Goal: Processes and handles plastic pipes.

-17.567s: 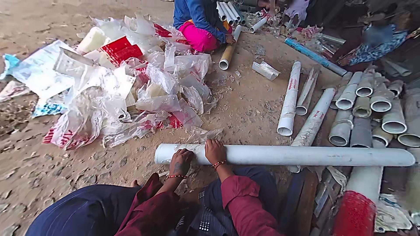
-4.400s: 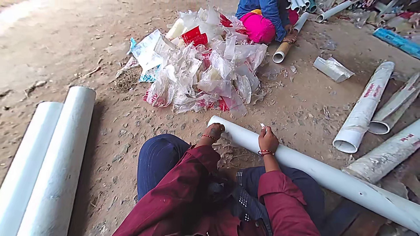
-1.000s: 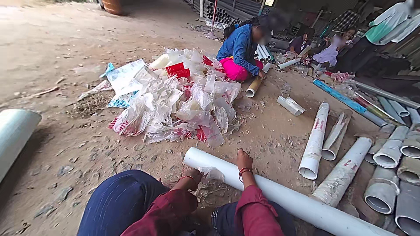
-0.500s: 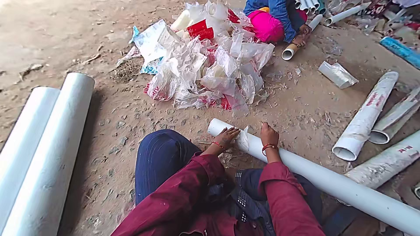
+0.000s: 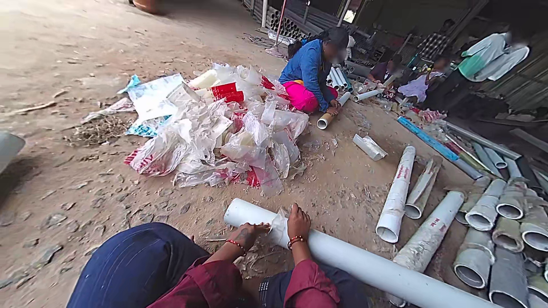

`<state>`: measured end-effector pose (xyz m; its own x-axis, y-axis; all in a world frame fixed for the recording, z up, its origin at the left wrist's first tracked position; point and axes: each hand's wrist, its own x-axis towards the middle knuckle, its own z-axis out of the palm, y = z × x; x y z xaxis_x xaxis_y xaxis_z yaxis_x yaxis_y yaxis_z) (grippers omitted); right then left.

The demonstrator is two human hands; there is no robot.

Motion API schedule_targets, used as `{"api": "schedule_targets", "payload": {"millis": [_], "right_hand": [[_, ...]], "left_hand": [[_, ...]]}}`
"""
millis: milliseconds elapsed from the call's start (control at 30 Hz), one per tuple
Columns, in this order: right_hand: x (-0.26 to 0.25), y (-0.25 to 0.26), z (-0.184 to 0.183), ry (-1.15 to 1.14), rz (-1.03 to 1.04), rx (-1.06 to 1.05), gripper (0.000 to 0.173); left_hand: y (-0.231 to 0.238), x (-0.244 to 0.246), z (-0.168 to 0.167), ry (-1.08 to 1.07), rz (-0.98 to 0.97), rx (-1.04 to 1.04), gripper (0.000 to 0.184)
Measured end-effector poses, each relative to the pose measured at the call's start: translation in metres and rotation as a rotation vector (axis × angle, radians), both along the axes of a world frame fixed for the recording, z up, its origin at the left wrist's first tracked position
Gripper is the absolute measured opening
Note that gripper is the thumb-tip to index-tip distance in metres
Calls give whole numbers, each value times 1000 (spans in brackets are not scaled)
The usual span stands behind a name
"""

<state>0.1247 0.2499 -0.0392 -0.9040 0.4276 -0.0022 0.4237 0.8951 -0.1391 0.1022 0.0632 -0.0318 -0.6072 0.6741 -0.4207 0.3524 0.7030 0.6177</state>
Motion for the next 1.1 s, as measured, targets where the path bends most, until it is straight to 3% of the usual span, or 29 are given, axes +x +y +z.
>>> {"api": "schedule_targets", "payload": {"millis": [200, 300, 333, 400, 500, 567, 633, 733, 900, 1000, 1100], "right_hand": [[-9, 4, 9, -49, 14, 3, 38], [-1, 1, 5, 40, 57, 3, 38], [4, 2, 3, 78, 91, -15, 38], [13, 3, -10, 243, 175, 49, 34], [22, 3, -30, 563, 284, 271, 25], [26, -1, -31, 592, 281, 350, 24], [32, -9, -26, 407, 226, 280, 27], [29, -19, -21, 201, 126, 116, 30], [18, -16, -27, 227, -4, -38, 31], [7, -12, -22, 124, -43, -63, 35], [4, -12, -25, 183, -39, -30, 33]], "left_hand": [[-4, 12, 10, 58, -74, 57, 52], [-7, 11, 11, 71, -39, 209, 40], [-7, 10, 9, 79, 4, 278, 44], [-6, 6, 6, 117, 112, 267, 75], [-6, -10, 0, 164, 246, 6, 107], [-8, -16, -9, 104, 252, -94, 94], [-5, -14, -11, 67, 202, -146, 72], [2, -10, 3, 35, 174, -154, 65], [-1, 8, 21, -26, 142, -210, 55], [3, 11, 29, -69, 191, -241, 53], [7, 16, 38, -85, 210, -258, 46]]}}
